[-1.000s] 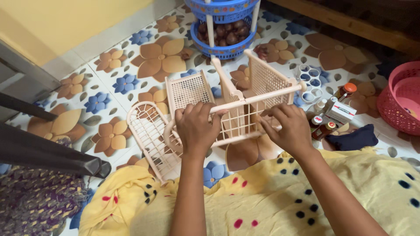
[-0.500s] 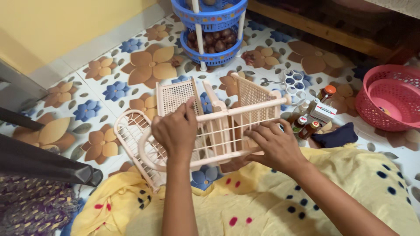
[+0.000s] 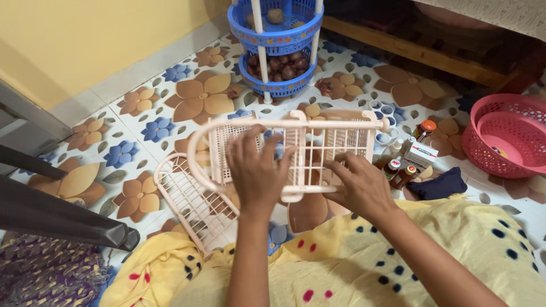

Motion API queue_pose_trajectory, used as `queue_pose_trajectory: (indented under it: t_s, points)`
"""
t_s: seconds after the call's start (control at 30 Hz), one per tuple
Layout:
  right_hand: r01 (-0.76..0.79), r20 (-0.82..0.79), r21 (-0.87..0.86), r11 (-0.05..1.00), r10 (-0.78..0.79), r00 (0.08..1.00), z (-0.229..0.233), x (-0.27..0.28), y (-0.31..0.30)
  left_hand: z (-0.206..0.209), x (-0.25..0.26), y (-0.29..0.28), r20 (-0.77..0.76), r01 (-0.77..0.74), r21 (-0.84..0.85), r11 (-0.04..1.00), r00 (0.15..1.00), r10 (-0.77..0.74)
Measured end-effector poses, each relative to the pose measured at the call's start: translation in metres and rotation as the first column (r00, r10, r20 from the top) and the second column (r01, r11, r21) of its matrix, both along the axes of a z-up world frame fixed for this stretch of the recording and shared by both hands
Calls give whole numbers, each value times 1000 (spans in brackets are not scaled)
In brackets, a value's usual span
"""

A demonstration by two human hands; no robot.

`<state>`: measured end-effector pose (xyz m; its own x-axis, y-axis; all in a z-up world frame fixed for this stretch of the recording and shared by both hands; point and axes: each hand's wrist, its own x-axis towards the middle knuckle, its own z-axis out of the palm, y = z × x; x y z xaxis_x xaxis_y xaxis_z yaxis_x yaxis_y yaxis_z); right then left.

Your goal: The person disassembles a beige plastic storage rack by hand, removing shelves and side panels one by one. The person then wipes the disassembled parts with a dark cloth.

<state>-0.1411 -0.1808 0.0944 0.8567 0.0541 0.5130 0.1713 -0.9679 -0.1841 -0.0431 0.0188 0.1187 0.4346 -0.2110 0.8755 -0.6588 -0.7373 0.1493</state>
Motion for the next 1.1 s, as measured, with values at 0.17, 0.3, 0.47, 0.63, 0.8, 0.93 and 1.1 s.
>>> queue_pose_trajectory:
  t_s: [0.17,0.3,0.47,0.63,0.8,0.93,1.1]
  points:
    - [58,83,75,995,-64,995,26,17,15,-23,-7,-20,-217,35,76,996,976,-18]
    - [-8,12,72,997,8,1000,40,26,20,-35,1,-16,-141,29,28,999,990,-25]
    - [-58,17,120,991,56,998,40,20,19,-46,6,-7,-153,97,-17,995,983,-98]
    - [211,325,152,966,-250,912,34,11,-11,-54,9,-6,-146,72,-10,997,987,-73]
    - [226,-64,728,648,-263,963,30,45,-48,-55,10,-6,-182,72,15,997,981,-69]
    - [337,-190,669,662,-286,939,19,57,-53,-55,6,-9,-135,19,50,999,991,-12]
    - [384,-244,626,678,-298,923,18,51,-48,-49,2,-13,6,-161,67,985,987,161]
